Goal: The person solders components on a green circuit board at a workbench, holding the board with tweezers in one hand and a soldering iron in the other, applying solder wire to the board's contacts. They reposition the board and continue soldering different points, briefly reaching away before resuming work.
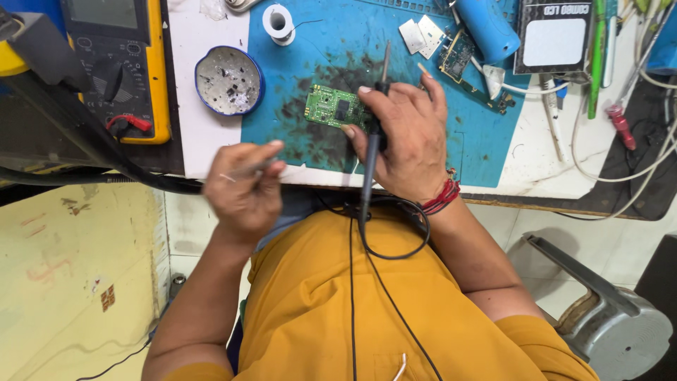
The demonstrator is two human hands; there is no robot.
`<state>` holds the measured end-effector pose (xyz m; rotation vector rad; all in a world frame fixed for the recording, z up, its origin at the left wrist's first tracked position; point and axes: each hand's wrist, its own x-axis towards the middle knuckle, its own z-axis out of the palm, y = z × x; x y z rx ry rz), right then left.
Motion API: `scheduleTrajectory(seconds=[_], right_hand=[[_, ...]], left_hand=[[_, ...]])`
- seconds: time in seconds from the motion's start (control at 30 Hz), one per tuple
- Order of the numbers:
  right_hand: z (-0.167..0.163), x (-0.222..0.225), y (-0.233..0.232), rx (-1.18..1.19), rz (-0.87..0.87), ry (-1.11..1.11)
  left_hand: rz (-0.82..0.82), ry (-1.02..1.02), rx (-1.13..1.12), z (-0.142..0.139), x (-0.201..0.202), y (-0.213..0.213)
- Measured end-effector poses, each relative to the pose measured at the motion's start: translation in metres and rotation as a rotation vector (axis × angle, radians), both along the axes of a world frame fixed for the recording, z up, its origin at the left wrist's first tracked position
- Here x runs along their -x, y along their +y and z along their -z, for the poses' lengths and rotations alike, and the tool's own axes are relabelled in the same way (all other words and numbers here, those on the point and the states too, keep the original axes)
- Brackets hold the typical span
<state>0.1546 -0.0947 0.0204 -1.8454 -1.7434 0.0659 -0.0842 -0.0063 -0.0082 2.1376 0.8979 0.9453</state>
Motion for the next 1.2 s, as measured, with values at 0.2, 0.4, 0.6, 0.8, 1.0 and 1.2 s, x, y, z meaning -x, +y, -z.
scheduleTrajectory(seconds=[0.2, 0.4, 0.6, 0.8, 1.0, 1.2], right_hand=[[0.0, -0.002, -0.007, -0.047, 0.013, 0.092], [0.0, -0.004, -0.008, -0.063, 0.01, 0.102], [0.001, -0.004, -0.008, -0.066, 0.012, 0.113], [0.001, -0.004, -0.007, -0.066, 0.014, 0.131], [0.001, -0.005, -0.007, -0.067, 0.006, 0.141], [0.002, -0.005, -0.007, -0.07, 0.006, 0.142]], left_hand=[[-0.248, -0.288, 0.029, 0.008, 0.004, 0.034], [-0.284, -0.207, -0.017, 0.01, -0.003, 0.043], [-0.268, -0.163, -0.036, 0.015, -0.006, 0.042], [-0.278, -0.114, -0.046, 0.014, -0.008, 0.043], [-0.252, -0.213, 0.013, 0.017, -0.006, 0.043], [-0.255, -0.328, 0.098, 0.022, -0.006, 0.043]])
